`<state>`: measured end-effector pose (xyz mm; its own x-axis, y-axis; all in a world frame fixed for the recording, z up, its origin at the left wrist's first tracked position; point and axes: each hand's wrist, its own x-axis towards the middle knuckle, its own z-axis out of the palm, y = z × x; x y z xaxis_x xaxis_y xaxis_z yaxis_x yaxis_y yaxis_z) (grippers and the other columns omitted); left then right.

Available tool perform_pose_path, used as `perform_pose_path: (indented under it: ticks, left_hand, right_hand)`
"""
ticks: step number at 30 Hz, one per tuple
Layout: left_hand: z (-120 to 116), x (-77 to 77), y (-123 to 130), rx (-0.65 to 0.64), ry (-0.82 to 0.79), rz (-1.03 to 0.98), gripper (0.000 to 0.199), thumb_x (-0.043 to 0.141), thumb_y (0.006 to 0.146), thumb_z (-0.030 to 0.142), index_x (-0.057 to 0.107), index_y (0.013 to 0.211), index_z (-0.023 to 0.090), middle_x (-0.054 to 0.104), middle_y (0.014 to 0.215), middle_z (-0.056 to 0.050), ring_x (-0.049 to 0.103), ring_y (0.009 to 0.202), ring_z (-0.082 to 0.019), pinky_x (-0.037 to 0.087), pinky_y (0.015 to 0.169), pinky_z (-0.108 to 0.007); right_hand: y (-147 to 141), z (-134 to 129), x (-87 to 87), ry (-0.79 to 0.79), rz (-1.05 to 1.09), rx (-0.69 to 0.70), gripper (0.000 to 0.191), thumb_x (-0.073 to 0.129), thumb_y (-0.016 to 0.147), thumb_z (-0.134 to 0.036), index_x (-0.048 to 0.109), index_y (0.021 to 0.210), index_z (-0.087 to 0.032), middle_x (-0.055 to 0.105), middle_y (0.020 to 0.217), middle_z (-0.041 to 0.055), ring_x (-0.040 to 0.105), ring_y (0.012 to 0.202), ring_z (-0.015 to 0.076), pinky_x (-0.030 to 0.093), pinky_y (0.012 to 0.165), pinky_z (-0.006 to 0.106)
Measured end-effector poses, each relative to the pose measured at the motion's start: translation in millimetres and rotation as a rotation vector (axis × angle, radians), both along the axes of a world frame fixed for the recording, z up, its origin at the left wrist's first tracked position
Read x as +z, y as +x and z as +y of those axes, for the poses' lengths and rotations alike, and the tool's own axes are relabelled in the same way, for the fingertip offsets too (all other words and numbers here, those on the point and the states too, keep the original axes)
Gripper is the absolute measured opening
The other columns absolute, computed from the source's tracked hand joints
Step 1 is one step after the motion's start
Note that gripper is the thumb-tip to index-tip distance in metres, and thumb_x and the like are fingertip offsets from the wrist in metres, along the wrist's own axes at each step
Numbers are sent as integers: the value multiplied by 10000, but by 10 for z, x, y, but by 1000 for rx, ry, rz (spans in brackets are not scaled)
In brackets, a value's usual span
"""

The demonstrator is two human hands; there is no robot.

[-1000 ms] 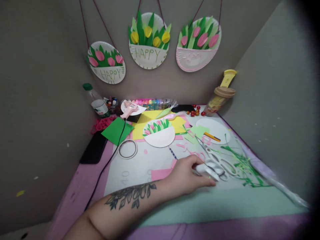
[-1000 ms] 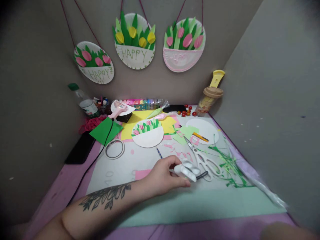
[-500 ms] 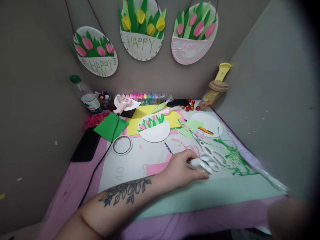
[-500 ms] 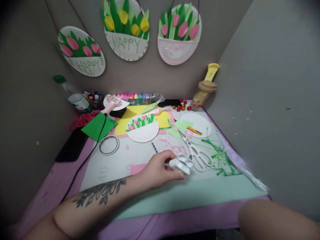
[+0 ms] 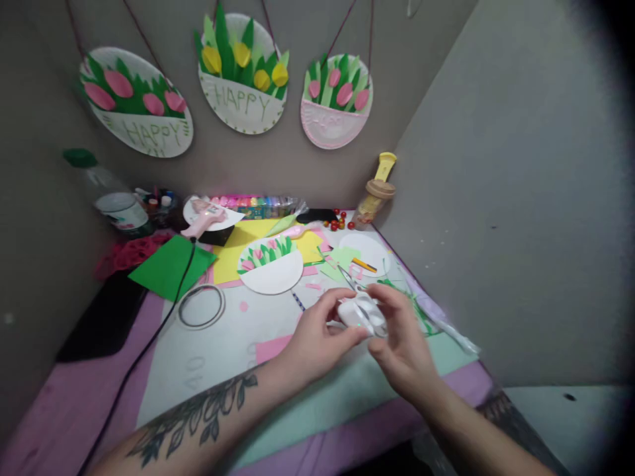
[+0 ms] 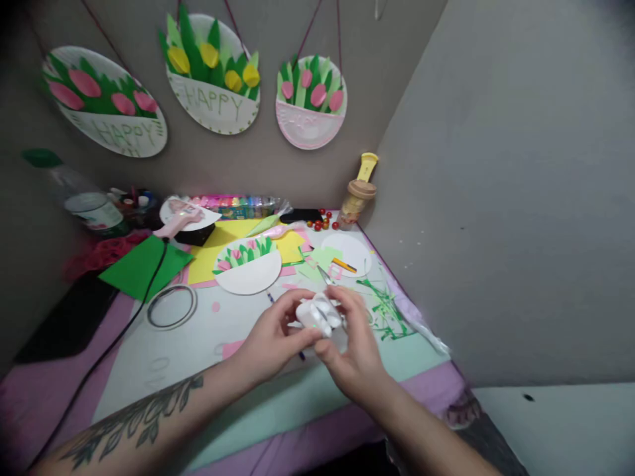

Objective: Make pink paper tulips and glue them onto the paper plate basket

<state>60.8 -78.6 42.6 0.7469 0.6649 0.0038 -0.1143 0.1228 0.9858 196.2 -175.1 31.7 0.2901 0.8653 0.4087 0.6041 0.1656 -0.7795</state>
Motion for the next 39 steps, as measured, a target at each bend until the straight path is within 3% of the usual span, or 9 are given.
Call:
perform_pose_path:
  ticks: [3, 7, 12, 16, 21, 24, 32, 35, 39]
  left_hand:
    - [-27, 5, 5, 8, 54, 18, 362, 650, 717, 196, 550, 1065, 195, 598, 946, -21, 561, 838, -146, 481, 645, -217]
    - [-37, -19, 10, 26, 173, 63, 337, 611, 743, 156, 562, 1073, 202, 624, 1019, -30, 586, 903, -161, 501, 710, -236]
    - [-57, -19, -33, 16, 313, 56, 400, 457, 875, 167, 522, 1257, 265, 603, 1244, -32, 589, 1074, -170, 487, 877, -279]
    - [-101, 3, -66, -61, 408, 61, 546, 418, 906, 202, 300, 1436, 262, 479, 1404, -68, 521, 1204, -182, 456, 958, -319]
    - [-65, 39, -54, -186, 502, 196, 307, 450, 884, 202, 622, 1137, 184, 667, 1129, -75, 602, 1040, -180, 469, 916, -324]
    - [-34, 64, -53, -222, 538, 210, 282, 448, 884, 193, 651, 1080, 191, 689, 1053, -55, 617, 969, -163, 471, 888, -308]
    - [28, -43, -34, -230, 589, 228, 266, 449, 877, 177, 686, 998, 180, 700, 978, -58, 622, 933, -159, 465, 858, -279]
    - [67, -102, -20, -228, 590, 256, 263, 453, 874, 171, 691, 985, 187, 705, 966, -54, 624, 924, -159, 463, 857, -281]
    - [135, -176, -3, -201, 588, 267, 267, 442, 883, 179, 683, 996, 199, 700, 978, -53, 621, 932, -157, 463, 858, -281]
  right_hand:
    - [-40, -2, -131, -36, 217, 59, 646, 469, 842, -636, 370, 1339, -235, 527, 1257, 134, 563, 1121, 291, 505, 903, 428]
    - [-108, -20, -281, -82, 255, 46, 453, 512, 893, -475, 440, 1284, -258, 563, 1236, 98, 571, 1107, 264, 491, 918, 398]
    - [46, 60, -131, -1, 142, -8, 280, 540, 894, -356, 537, 1159, -266, 612, 1130, 70, 632, 893, 207, 529, 760, 336]
    - [710, 464, 314, 213, 28, -236, 209, 556, 876, -310, 544, 1076, -250, 615, 937, 18, 590, 757, 159, 495, 709, 309]
    - [1858, 1261, 690, 197, -445, -516, 179, 572, 811, -248, 601, 978, -189, 597, 954, 44, 545, 879, 200, 450, 765, 323]
    - [2246, 1554, 560, -191, -698, -683, 282, 428, 877, -203, 550, 1125, -144, 573, 1076, 109, 525, 984, 216, 431, 828, 328]
    - [2313, 1746, -314, -625, -814, -557, 204, 474, 885, -175, 659, 951, -120, 628, 1010, 176, 618, 908, 235, 438, 757, 292]
    - [2327, 1782, -434, -704, -825, -517, 228, 460, 907, -191, 654, 997, -110, 649, 1000, 184, 622, 945, 234, 439, 778, 290]
    - [2309, 1847, -373, -727, -845, -446, 285, 464, 915, -301, 689, 924, -126, 665, 999, 187, 590, 1030, 270, 440, 814, 312]
